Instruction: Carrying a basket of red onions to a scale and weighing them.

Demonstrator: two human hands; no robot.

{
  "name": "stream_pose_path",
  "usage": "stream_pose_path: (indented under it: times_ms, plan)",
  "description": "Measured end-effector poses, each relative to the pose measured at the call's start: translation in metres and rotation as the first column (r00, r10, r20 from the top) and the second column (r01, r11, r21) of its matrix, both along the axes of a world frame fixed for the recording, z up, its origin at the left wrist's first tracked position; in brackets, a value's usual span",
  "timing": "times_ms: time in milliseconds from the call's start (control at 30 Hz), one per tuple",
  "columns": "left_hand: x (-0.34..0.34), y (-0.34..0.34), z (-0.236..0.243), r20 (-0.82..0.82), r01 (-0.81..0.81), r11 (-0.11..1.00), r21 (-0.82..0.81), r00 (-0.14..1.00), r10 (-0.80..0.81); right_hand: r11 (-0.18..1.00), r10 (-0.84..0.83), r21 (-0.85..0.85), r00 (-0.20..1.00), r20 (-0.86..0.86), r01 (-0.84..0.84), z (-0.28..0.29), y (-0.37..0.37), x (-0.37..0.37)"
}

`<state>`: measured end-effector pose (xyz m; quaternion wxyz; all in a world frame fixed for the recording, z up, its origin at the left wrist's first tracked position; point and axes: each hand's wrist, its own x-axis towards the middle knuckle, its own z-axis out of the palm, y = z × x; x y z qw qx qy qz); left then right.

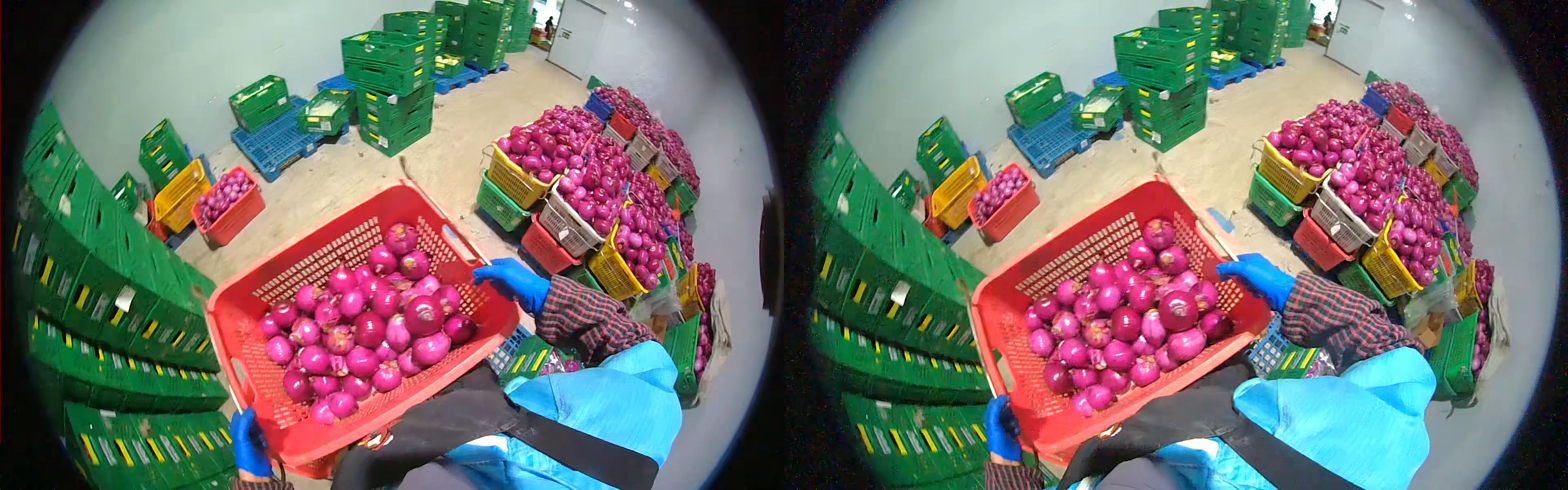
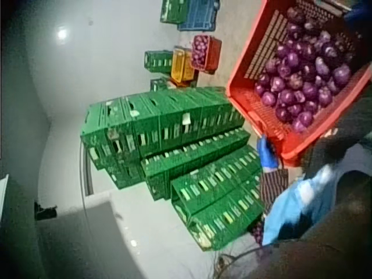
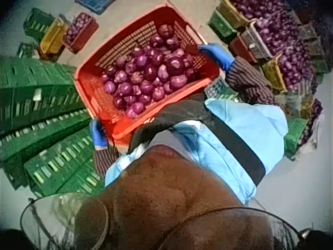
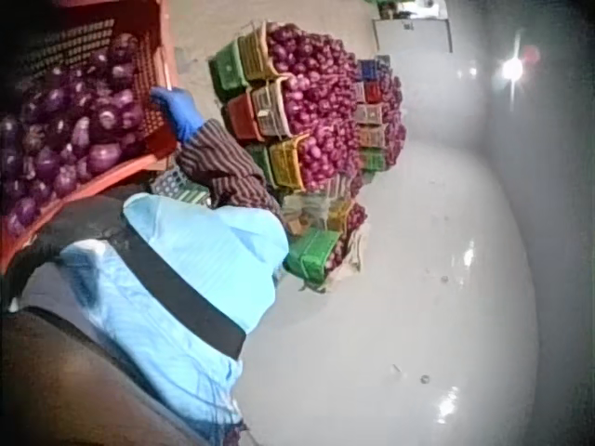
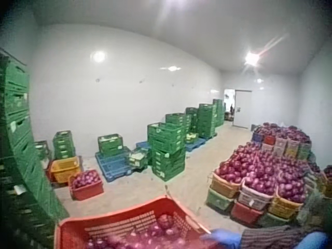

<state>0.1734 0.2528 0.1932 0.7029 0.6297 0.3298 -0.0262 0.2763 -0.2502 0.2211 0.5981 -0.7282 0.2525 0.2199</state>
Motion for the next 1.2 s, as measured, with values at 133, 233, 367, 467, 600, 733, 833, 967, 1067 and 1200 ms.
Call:
stream_pose_path:
  times_ms: [133,233,367,467,600,733,833,967,1067,1200]
  plan:
    - [-0.006,0.009,-0.015,0.058,0.007,1.000,0.027,0.998,-0.009,1.000,0.026,-0.017,0.997,0.074,-0.025,-0.009,-0.008,0.010]
    - [-0.027,0.032,-0.057,-0.025,0.047,0.953,-0.298,0.998,-0.057,0.998,0.064,-0.024,0.981,0.181,-0.061,-0.007,-0.002,0.009]
    - [-0.050,-0.029,-0.040,0.078,-0.144,0.981,-0.131,0.985,0.155,0.990,0.142,-0.029,0.948,0.286,-0.140,-0.046,-0.013,0.008]
    - [-0.064,-0.046,-0.038,0.102,-0.181,0.974,-0.137,0.975,0.195,0.992,0.117,-0.008,0.926,0.358,-0.122,-0.053,-0.023,-0.008]
    - [-0.076,-0.035,-0.056,0.181,-0.056,0.998,-0.035,0.982,0.062,0.994,0.082,0.036,0.935,0.346,-0.100,-0.074,-0.035,-0.013]
    - [-0.067,0.002,-0.092,0.155,-0.066,0.991,-0.114,0.984,0.083,0.999,0.039,0.014,0.907,0.420,-0.049,-0.054,-0.018,-0.032]
    - [-0.064,0.017,-0.083,0.081,0.048,0.993,-0.111,0.996,-0.039,0.999,0.044,0.004,0.926,0.374,-0.049,-0.049,-0.006,-0.046]
    - [-0.052,0.002,-0.099,0.269,0.016,0.992,-0.123,0.963,0.018,1.000,-0.016,-0.009,0.932,0.362,0.021,-0.082,0.008,-0.063]
    - [-0.031,0.040,-0.120,0.302,0.187,0.981,-0.054,0.939,-0.162,0.995,-0.092,-0.009,0.919,0.382,0.103,-0.098,0.026,-0.083]
    - [0.016,0.044,-0.136,0.319,0.130,0.989,-0.073,0.942,-0.101,0.980,-0.177,-0.001,0.882,0.436,0.197,-0.126,0.043,-0.103]
